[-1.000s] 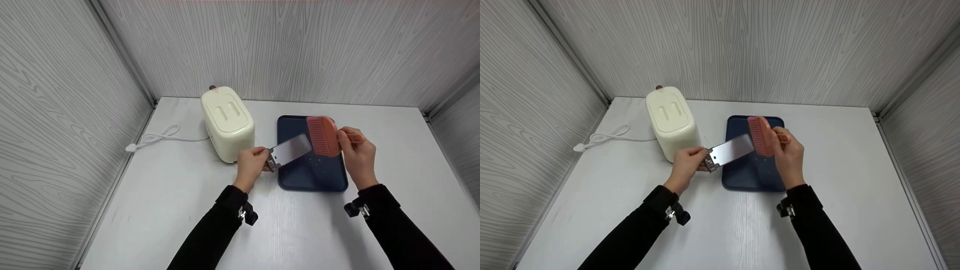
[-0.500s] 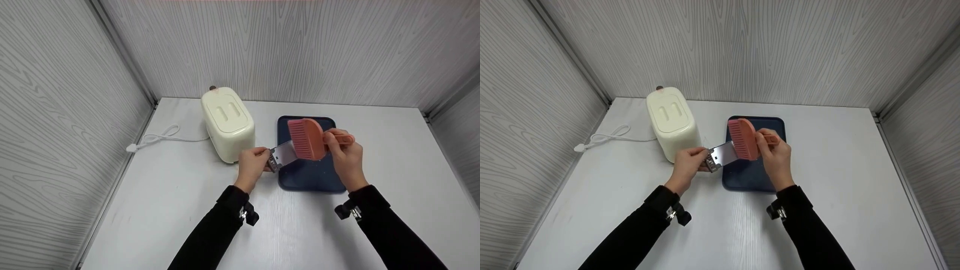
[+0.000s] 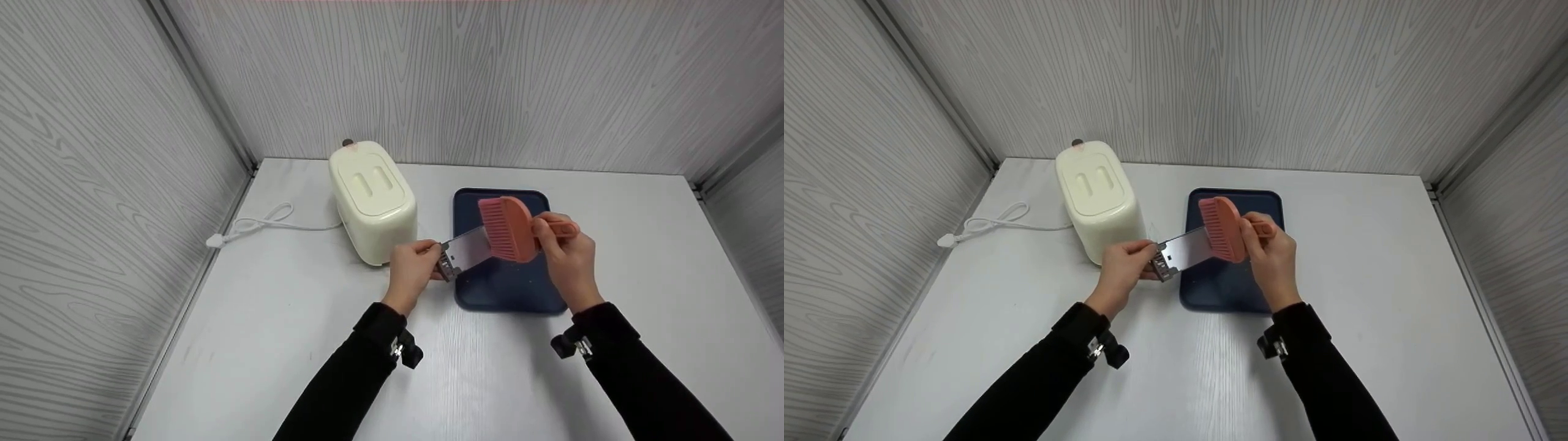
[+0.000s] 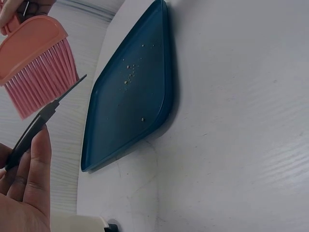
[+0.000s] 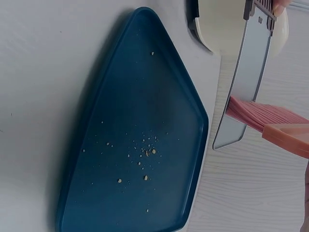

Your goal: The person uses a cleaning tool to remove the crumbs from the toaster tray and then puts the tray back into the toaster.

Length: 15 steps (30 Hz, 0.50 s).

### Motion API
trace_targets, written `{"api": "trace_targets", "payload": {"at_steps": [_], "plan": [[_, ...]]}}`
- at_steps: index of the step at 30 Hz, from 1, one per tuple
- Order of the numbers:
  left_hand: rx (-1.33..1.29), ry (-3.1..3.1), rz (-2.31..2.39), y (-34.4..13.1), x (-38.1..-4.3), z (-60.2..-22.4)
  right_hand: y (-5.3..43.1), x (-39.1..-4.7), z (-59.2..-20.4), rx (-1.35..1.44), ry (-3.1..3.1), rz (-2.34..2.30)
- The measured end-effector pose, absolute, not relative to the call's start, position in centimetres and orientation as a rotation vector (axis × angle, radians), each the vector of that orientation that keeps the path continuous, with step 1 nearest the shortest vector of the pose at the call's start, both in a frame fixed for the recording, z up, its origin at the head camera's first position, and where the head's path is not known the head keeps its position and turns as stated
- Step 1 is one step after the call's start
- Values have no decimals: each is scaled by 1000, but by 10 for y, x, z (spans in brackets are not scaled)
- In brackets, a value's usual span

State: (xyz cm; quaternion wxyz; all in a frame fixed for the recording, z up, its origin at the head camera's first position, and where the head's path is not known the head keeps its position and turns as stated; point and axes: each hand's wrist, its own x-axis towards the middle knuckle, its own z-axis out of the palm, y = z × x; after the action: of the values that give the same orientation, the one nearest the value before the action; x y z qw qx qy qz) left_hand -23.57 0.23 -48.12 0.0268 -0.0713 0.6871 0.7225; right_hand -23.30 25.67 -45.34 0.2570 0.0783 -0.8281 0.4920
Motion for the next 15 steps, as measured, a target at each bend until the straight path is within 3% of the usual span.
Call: {"api": "trace_targets", "payload": {"at_steps": [15], "plan": [[-206, 2138, 2218, 3, -235, -480, 273, -238, -465, 160, -2280, 1255]]}}
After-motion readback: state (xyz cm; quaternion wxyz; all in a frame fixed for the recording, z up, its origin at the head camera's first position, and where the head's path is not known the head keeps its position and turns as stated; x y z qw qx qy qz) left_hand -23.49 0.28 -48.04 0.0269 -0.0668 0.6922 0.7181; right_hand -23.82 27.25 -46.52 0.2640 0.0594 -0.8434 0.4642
